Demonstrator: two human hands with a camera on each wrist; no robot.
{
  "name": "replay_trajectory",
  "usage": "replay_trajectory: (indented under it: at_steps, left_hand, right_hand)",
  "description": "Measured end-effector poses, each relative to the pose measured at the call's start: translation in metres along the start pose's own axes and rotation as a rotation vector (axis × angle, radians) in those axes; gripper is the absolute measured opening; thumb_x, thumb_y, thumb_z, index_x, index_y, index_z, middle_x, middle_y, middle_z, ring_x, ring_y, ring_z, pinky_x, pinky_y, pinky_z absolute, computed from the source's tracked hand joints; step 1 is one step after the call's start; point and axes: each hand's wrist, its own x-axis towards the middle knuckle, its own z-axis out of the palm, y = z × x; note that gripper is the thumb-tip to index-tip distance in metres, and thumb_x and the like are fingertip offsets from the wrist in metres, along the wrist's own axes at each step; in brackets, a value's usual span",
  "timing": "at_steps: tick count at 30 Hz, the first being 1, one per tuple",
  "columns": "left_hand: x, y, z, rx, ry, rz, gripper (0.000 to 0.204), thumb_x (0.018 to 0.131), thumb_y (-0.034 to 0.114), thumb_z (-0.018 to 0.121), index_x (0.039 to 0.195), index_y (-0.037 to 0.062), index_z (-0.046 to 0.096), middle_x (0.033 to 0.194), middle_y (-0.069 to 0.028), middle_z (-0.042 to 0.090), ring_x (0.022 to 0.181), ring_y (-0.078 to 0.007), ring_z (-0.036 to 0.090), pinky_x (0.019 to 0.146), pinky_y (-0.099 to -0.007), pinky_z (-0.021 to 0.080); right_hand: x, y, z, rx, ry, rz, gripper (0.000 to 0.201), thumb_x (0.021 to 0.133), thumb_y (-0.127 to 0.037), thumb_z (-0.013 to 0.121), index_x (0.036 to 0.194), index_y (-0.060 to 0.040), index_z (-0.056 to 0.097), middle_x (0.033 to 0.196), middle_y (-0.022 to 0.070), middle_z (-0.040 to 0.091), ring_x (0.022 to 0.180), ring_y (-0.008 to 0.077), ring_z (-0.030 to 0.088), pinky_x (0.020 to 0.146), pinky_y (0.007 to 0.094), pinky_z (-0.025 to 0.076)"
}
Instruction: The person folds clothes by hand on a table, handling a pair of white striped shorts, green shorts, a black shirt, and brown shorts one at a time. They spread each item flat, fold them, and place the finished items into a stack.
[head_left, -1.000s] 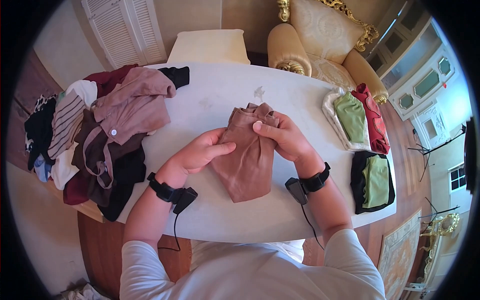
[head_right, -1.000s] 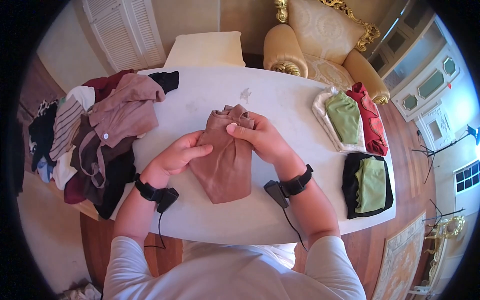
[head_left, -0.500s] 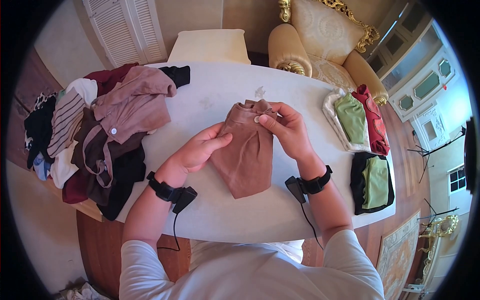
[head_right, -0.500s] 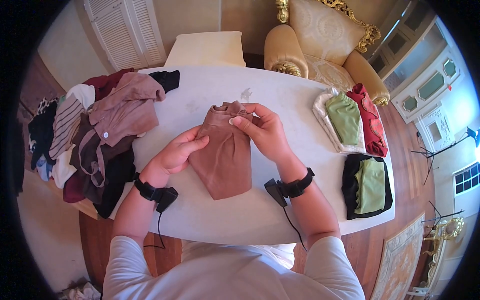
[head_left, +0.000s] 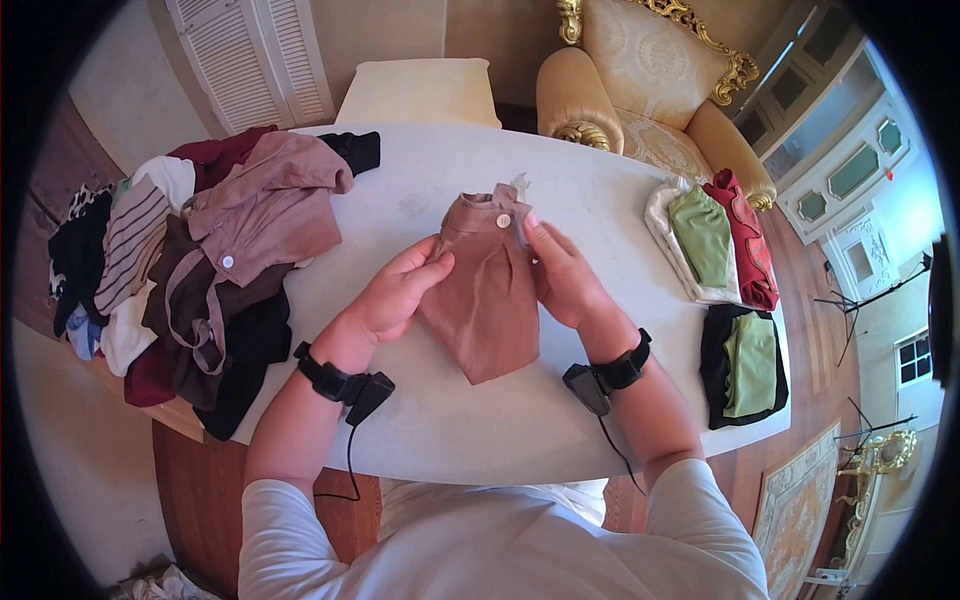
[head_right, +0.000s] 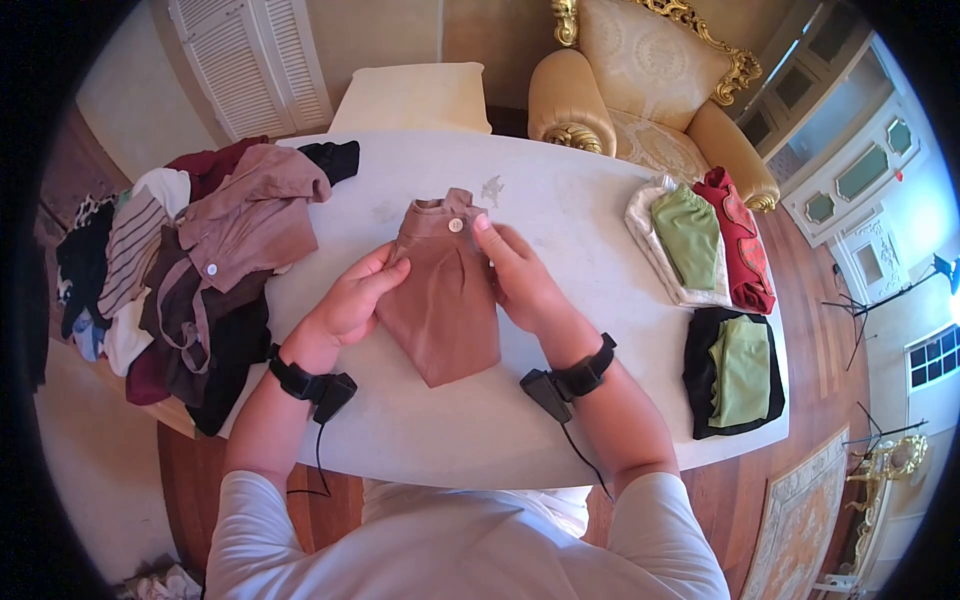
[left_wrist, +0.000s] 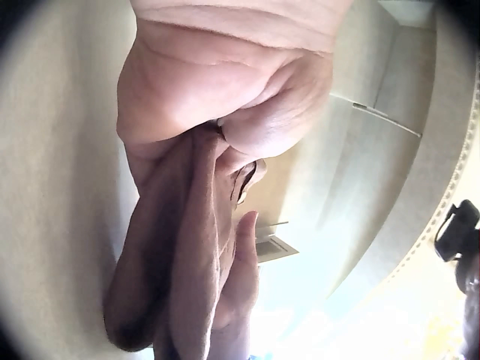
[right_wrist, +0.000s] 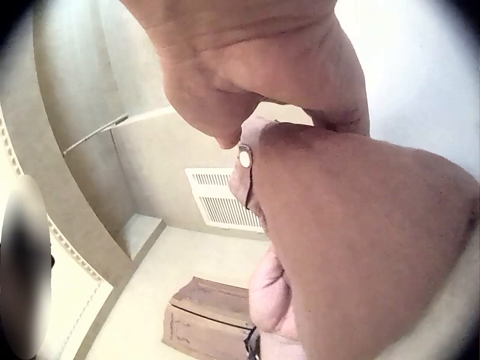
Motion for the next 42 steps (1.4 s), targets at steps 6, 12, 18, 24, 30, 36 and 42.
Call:
replay_trajectory:
  at_steps: [6,12,18,24,30,36,42]
  left_hand:
    - [-0.001,0.005,0.001,-0.014,0.027,0.035,0.042,0.112,0.02,0.052,0.151,0.0058,0.049,0.147,-0.0066,0.06,0.135,-0.0185,0.057,0.115,-0.0367,0.044]
    - [-0.001,0.008,0.0,-0.068,0.054,0.058,0.04,0.113,0.02,0.05,0.15,0.0048,0.05,0.143,-0.0071,0.062,0.133,-0.0184,0.058,0.113,-0.0376,0.046]
    - [-0.002,0.024,-0.011,-0.14,0.151,0.074,0.041,0.111,0.023,0.054,0.149,0.008,0.052,0.144,-0.0047,0.062,0.133,-0.0187,0.06,0.111,-0.0386,0.048]
    - [-0.001,0.019,-0.016,-0.122,0.139,0.059,0.041,0.112,0.024,0.055,0.15,0.0106,0.051,0.144,-0.003,0.062,0.133,-0.0174,0.059,0.111,-0.0379,0.048]
    - [0.0,0.012,-0.006,-0.01,0.089,0.046,0.042,0.113,0.027,0.054,0.15,0.0089,0.05,0.143,-0.0023,0.061,0.131,-0.0149,0.059,0.109,-0.0358,0.049]
    - [0.0,0.009,-0.01,-0.025,0.118,0.057,0.042,0.112,0.025,0.054,0.15,0.0074,0.05,0.144,-0.0035,0.061,0.131,-0.016,0.059,0.11,-0.0368,0.048]
    - [-0.001,0.016,-0.009,-0.076,0.168,0.059,0.041,0.112,0.024,0.053,0.15,0.0076,0.051,0.144,-0.0044,0.062,0.132,-0.0175,0.059,0.11,-0.0379,0.049]
  right_hand:
    - [0.009,0.022,-0.011,-0.379,-0.168,-0.203,0.038,0.103,-0.028,0.074,0.125,0.0037,0.069,0.111,0.0064,0.075,0.099,0.0107,0.066,0.088,0.0294,0.056]
    - [0.003,0.01,-0.007,-0.377,-0.184,-0.165,0.036,0.102,-0.025,0.074,0.125,0.0025,0.068,0.109,0.0046,0.075,0.096,0.0088,0.066,0.084,0.0276,0.055]
    - [0.003,-0.001,-0.027,-0.393,-0.432,0.056,0.044,0.101,-0.031,0.076,0.129,0.0004,0.065,0.112,0.0022,0.072,0.097,0.0081,0.066,0.081,0.0263,0.053]
    - [0.004,0.003,-0.019,-0.298,-0.342,0.023,0.045,0.1,-0.03,0.078,0.13,0.0008,0.065,0.114,0.0036,0.072,0.101,0.0096,0.065,0.085,0.0279,0.054]
    - [0.004,0.011,-0.01,-0.44,-0.253,-0.14,0.042,0.101,-0.028,0.076,0.128,0.0027,0.065,0.113,0.0039,0.071,0.102,0.0106,0.064,0.089,0.0286,0.053]
    - [0.006,0.01,-0.017,-0.434,-0.288,-0.13,0.039,0.102,-0.024,0.074,0.129,0.0016,0.063,0.113,0.0037,0.069,0.101,0.0095,0.062,0.089,0.0275,0.052]
    - [0.009,0.008,-0.029,-0.495,-0.381,-0.092,0.041,0.103,-0.023,0.073,0.133,0.0012,0.058,0.114,0.0035,0.068,0.104,0.0093,0.061,0.089,0.0266,0.051]
